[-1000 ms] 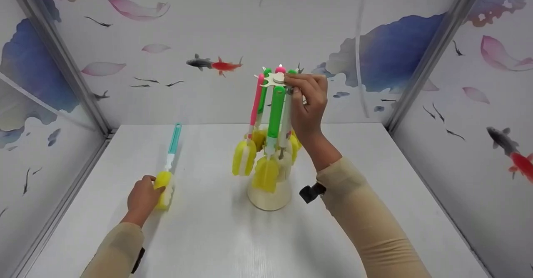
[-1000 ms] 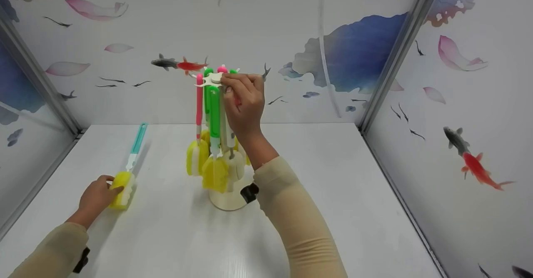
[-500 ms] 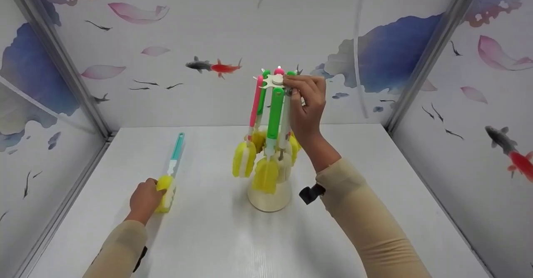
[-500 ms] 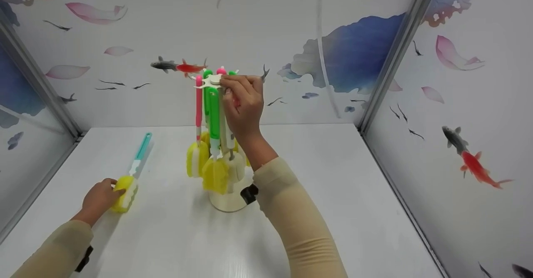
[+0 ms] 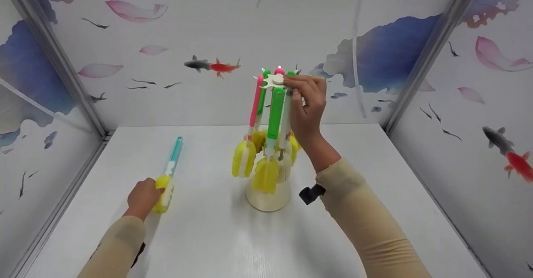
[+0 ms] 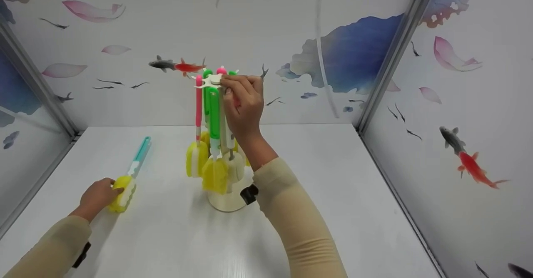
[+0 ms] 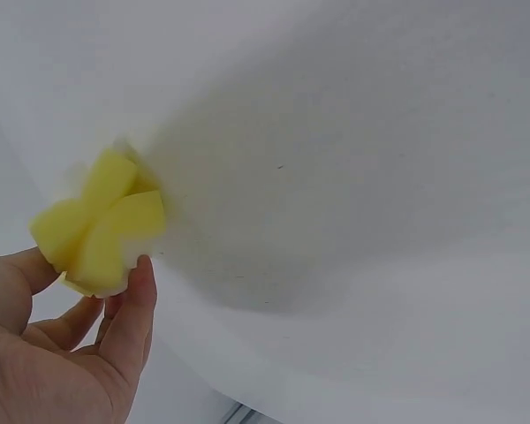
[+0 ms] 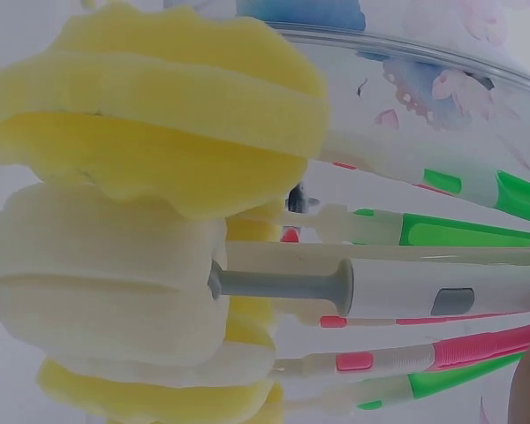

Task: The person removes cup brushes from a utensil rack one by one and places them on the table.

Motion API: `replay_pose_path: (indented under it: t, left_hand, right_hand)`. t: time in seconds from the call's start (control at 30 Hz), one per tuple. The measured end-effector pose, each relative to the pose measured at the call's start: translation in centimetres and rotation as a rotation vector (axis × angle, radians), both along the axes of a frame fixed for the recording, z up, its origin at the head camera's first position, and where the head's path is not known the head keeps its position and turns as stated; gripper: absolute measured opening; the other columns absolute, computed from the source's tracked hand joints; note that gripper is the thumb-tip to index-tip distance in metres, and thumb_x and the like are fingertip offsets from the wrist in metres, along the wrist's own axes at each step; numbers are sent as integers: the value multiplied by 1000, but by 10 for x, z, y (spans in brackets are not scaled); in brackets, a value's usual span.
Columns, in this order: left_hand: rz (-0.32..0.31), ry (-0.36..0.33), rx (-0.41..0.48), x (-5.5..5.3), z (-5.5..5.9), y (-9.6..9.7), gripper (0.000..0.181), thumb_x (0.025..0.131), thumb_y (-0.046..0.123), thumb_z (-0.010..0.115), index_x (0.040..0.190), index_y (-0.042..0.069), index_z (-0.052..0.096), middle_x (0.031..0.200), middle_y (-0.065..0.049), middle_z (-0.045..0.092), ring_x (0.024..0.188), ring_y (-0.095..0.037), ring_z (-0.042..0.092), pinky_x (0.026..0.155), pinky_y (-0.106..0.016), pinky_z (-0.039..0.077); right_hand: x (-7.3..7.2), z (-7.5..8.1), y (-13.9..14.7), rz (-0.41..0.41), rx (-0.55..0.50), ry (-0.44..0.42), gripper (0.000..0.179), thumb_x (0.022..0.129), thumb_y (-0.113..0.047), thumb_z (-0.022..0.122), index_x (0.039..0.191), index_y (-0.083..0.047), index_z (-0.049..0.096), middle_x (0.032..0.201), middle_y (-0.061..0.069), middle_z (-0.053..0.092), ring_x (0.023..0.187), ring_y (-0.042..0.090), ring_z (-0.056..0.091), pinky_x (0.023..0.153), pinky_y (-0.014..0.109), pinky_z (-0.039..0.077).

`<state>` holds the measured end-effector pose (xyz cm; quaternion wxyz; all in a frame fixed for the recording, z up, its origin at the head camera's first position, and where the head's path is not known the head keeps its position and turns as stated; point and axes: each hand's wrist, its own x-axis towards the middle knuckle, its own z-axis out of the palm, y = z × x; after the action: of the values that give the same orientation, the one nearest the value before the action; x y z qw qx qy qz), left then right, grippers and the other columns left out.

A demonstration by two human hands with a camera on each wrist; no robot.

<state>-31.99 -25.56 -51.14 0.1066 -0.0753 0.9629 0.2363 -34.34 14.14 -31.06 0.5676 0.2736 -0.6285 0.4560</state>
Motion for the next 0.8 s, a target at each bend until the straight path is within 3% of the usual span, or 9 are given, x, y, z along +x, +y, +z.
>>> replay_pose_path:
  t: [0.1, 0.23, 0.47, 0.8]
  left_hand:
    - [-7, -18, -11, 0, 4, 1, 33, 97, 15, 57, 109, -15, 50, 83, -16, 54, 75, -26, 51, 73, -39, 47]
    - [-19, -26, -41, 0, 9, 2, 32, 97, 17, 57, 106, -14, 52, 80, -14, 53, 72, -25, 49, 68, -36, 45]
    - [-1, -42, -39, 0, 10, 3, 35, 99, 22, 54, 105, -13, 53, 78, -13, 51, 71, -24, 49, 66, -34, 43]
    - [9, -48, -3, 0, 4, 1, 48, 99, 29, 52, 116, -15, 48, 93, -21, 49, 84, -31, 48, 78, -44, 45]
  right_hand:
    - [1, 1, 0, -1, 0, 6, 29, 87, -2, 44, 90, 4, 72, 97, 17, 68, 91, 23, 46, 74, 24, 39]
    - [14, 11, -5, 15, 7, 25, 29, 85, 1, 43, 89, 6, 71, 95, 18, 68, 90, 24, 46, 75, 26, 39]
    - [25, 20, -11, 19, 0, 30, 29, 84, 3, 42, 88, 8, 70, 93, 18, 68, 88, 23, 46, 73, 25, 39]
    - [29, 22, -12, 12, -6, 27, 28, 84, 3, 43, 86, 9, 70, 92, 23, 66, 87, 24, 45, 70, 21, 40]
